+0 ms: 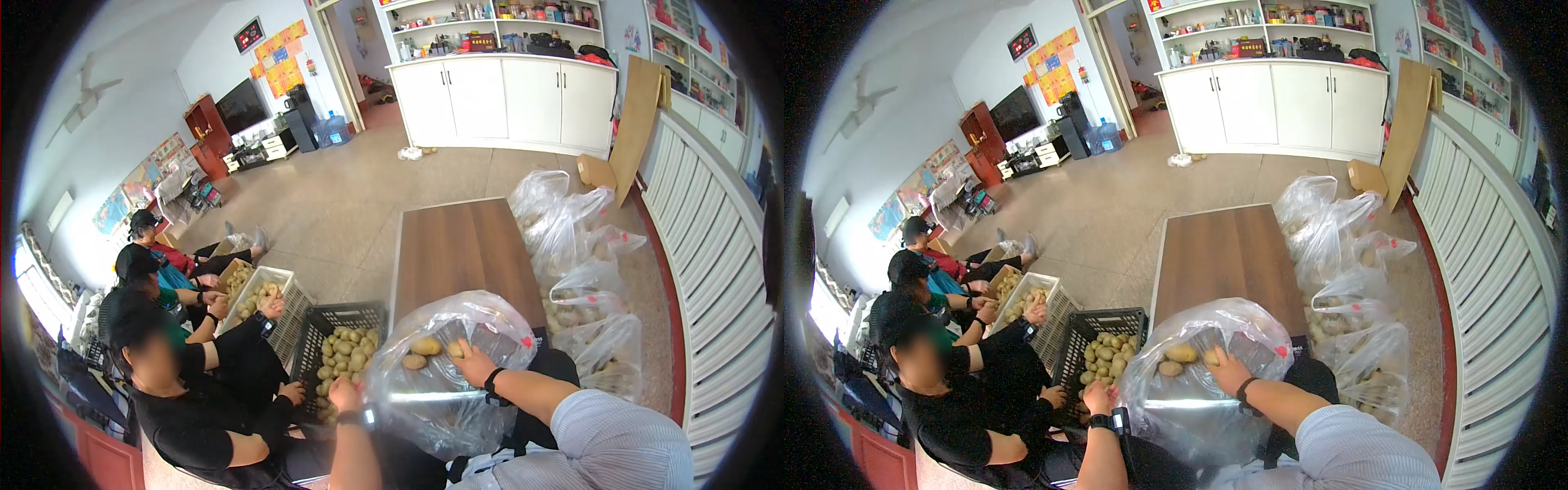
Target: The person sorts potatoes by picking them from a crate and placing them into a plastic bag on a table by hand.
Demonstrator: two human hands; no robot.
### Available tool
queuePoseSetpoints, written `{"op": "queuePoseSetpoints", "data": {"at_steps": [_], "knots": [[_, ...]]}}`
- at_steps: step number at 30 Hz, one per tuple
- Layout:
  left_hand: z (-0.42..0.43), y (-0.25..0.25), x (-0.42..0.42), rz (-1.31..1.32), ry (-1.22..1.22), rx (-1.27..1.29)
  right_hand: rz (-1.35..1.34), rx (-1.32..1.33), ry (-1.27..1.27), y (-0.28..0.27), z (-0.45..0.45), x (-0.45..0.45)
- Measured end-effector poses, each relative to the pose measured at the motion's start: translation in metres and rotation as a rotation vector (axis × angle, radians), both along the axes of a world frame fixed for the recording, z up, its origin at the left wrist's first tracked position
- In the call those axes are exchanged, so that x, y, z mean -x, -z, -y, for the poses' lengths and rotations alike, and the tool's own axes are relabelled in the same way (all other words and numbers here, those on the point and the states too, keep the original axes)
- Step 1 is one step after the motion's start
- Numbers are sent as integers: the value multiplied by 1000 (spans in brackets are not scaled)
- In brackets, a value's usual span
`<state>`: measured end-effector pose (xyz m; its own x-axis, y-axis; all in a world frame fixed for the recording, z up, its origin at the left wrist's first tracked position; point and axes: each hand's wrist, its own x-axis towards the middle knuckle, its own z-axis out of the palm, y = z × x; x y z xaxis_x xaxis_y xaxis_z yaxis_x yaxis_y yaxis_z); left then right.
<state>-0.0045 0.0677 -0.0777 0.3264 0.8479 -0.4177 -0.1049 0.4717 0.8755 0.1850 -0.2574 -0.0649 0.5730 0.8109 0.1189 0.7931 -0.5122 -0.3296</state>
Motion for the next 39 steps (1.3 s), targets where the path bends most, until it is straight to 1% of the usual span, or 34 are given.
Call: {"op": "queuePoseSetpoints", "data": {"at_steps": [3, 5, 7, 8, 10, 11, 12, 13, 14, 15, 16, 17, 19, 20, 21, 22, 23, 25, 26, 27, 29, 31, 33, 34, 35, 36, 38, 39], "knots": [[24, -33, 0, -2, -66, -36, -90, -35, 20, -3, 6, -1], [23, -31, 5, 19, -28, -57, -127, -65, 38, -5, 7, 0], [26, -36, 7, 37, 13, -75, -170, -204, 120, -5, 8, 2], [28, -39, 6, 15, 4, -62, -166, -205, 121, -5, 7, 3], [30, -40, 5, -5, -4, -49, -339, -264, 245, -7, 4, 4], [31, -41, 6, -7, 61, -44, -337, -266, 247, -8, 0, 5], [32, -43, 6, -10, 125, -39, -408, -273, 269, -8, -5, 4], [33, -45, 5, -9, 127, -40, -479, -279, 290, -13, -8, 6], [35, -46, 4, -31, 186, -35, -478, -280, 291, -9, -13, 7], [38, -48, 3, -52, 245, -30, -415, -367, 260, 12, -22, 6], [41, -50, 2, -51, 245, -31, -352, -453, 229, 10, -27, 9], [44, -52, 1, -43, 276, -38, -351, -454, 228, 8, -30, 10], [46, -52, 0, -36, 307, -46, -1112, -419, 289, -38, -36, 26], [45, -50, 0, -49, 359, -63, -1112, -419, 288, -43, -41, 32], [43, -46, 0, -62, 409, -80, -1090, -477, 221, -45, -47, 37], [32, -23, 0, -59, 404, -84, -1065, -533, 150, -50, -53, 40], [14, 17, 0, -54, 551, -364, -1059, -534, 138, -60, -56, 46], [47, -52, -1, -119, 548, -109, -1033, -525, 90, -86, -63, 56], [29, -15, -2, -48, 680, -336, -1148, -516, 91, -77, -73, 54], [24, -3, -3, -33, 743, -429, -1144, -509, 72, -82, -79, 55], [13, 24, -4, 10, 848, -619, -1033, -531, -1, -93, -85, 65], [27, -1, -6, 17, 872, -399, -1002, -526, -22, -97, -94, 70], [49, -42, -9, 33, 871, -215, -707, -568, -115, -107, -97, 75], [66, -79, -8, 41, 841, -13, -707, -566, -115, -104, -100, 75], [74, -97, -8, 49, 804, 188, -701, -557, -140, -99, -104, 75], [72, -94, -8, 51, 801, 189, -696, -547, -165, -93, -108, 74], [67, -82, -10, 120, 924, 136, -733, -544, -183, -74, -114, 71], [63, -77, -10, 122, 921, 137, -770, -543, -198, -78, -114, 73]]}}
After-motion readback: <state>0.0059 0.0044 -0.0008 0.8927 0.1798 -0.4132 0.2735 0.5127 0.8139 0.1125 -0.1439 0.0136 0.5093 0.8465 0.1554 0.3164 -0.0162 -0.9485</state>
